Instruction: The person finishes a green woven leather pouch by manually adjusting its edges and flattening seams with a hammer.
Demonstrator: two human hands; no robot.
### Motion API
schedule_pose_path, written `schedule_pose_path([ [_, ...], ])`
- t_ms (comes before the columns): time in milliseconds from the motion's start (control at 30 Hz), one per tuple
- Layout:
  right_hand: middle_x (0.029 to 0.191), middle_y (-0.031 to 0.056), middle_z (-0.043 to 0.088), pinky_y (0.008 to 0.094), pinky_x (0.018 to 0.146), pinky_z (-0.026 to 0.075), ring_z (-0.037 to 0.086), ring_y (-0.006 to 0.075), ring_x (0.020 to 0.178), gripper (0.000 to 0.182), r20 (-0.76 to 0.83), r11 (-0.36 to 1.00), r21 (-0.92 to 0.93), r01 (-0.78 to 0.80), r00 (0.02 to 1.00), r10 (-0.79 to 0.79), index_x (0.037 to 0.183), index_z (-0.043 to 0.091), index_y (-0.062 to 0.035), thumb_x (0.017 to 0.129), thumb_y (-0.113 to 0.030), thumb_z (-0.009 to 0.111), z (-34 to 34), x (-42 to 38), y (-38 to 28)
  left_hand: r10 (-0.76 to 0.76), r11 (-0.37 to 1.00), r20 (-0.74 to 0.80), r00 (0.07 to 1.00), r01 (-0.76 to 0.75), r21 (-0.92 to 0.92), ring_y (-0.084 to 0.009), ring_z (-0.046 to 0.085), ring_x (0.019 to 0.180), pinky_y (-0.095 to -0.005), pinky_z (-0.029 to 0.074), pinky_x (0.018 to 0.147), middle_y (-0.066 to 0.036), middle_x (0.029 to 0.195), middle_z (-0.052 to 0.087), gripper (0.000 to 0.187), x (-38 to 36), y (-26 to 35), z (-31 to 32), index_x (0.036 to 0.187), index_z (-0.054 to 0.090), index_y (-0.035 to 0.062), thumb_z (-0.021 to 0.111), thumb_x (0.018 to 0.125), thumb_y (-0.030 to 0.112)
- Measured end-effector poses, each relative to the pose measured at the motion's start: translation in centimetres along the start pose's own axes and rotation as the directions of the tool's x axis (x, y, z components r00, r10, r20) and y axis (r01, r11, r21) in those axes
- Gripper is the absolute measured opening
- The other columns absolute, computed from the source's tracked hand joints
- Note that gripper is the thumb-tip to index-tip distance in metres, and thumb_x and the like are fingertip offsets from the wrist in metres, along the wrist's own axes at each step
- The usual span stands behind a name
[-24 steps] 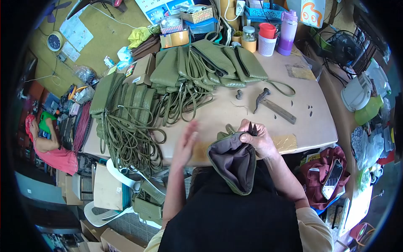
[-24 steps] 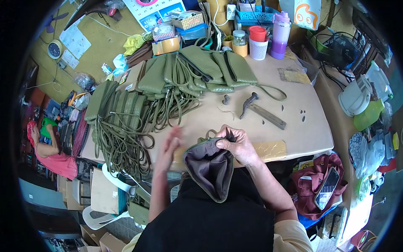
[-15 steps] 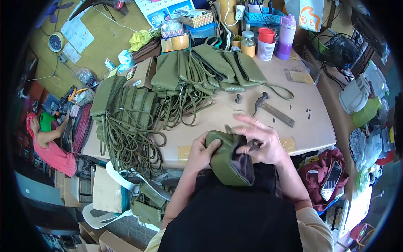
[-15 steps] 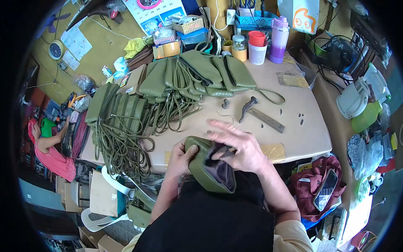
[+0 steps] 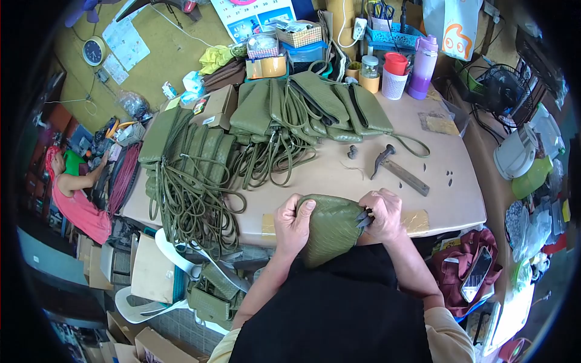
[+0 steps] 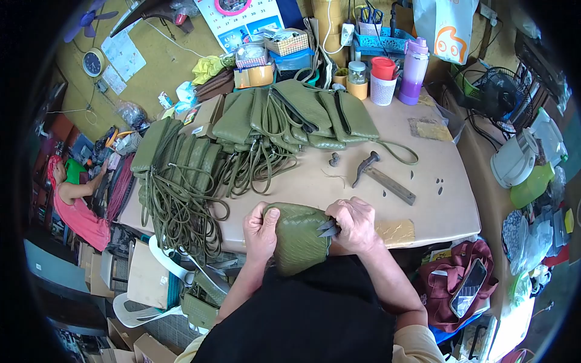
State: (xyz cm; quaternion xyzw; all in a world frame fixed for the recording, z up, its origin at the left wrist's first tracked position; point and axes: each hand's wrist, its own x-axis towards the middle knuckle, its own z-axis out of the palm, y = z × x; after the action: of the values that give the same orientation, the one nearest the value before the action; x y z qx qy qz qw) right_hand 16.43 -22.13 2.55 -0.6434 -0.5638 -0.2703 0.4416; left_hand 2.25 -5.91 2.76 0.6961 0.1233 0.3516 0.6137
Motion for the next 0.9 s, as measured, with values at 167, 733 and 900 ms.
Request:
schedule_pose_path([
  [167, 0.067, 0.0031, 0.059, 0.0329, 0.051, 0.046, 0.058, 0.0239, 0.053, 0.030, -0.033, 0.927, 0.330, -0.179, 0.979, 0.200, 0.090, 0.056, -0.0067, 0.065, -0.005, 0.072, 0.7, 1.6, -1.8, 0.005, 0.994, 0.016, 1.000, -0.007, 0.112, -0.0069, 0.047, 0.063, -0.0236, 0.041, 0.058, -0.001, 0.069, 0.057, 0.023, 0.1, 0.3, -0.4, 0.086, 0.062, -0.0014, 0.059, 0.096, 0.020],
  [733, 0.063, 0.0088, 0.060, 0.0325, 0.055, 0.045, 0.058, 0.0102, 0.059, 0.012, 0.474, 0.727, 0.249, -0.640, 0.735, 0.485, 0.087, 0.065, -0.0018, 0.085, -0.012, 0.070, -3.4, 4.0, -3.5, 0.047, 0.954, 0.344, 0.938, -0.144, 0.262, -0.0137, 0.063, 0.071, -0.0265, 0.049, 0.066, -0.011, 0.081, 0.067, 0.037, 2.2, 6.0, -1.3, 0.113, 0.063, 0.0021, 0.074, 0.082, 0.018],
  [900, 0.061, 0.0088, 0.051, 0.0292, 0.054, 0.042, 0.048, 0.0104, 0.054, 0.013, 0.177, 0.633, 0.460, -0.623, 0.762, 0.622, 0.085, 0.059, -0.0007, 0.089, -0.011, 0.066, -2.1, 0.3, -2.4, -0.239, 0.934, 0.478, 0.845, 0.064, 0.352, -0.0125, 0.064, 0.078, -0.0276, 0.051, 0.071, -0.008, 0.089, 0.069, 0.038, 1.2, -1.8, -7.7, 0.113, 0.062, -0.0014, 0.072, 0.084, 0.021],
])
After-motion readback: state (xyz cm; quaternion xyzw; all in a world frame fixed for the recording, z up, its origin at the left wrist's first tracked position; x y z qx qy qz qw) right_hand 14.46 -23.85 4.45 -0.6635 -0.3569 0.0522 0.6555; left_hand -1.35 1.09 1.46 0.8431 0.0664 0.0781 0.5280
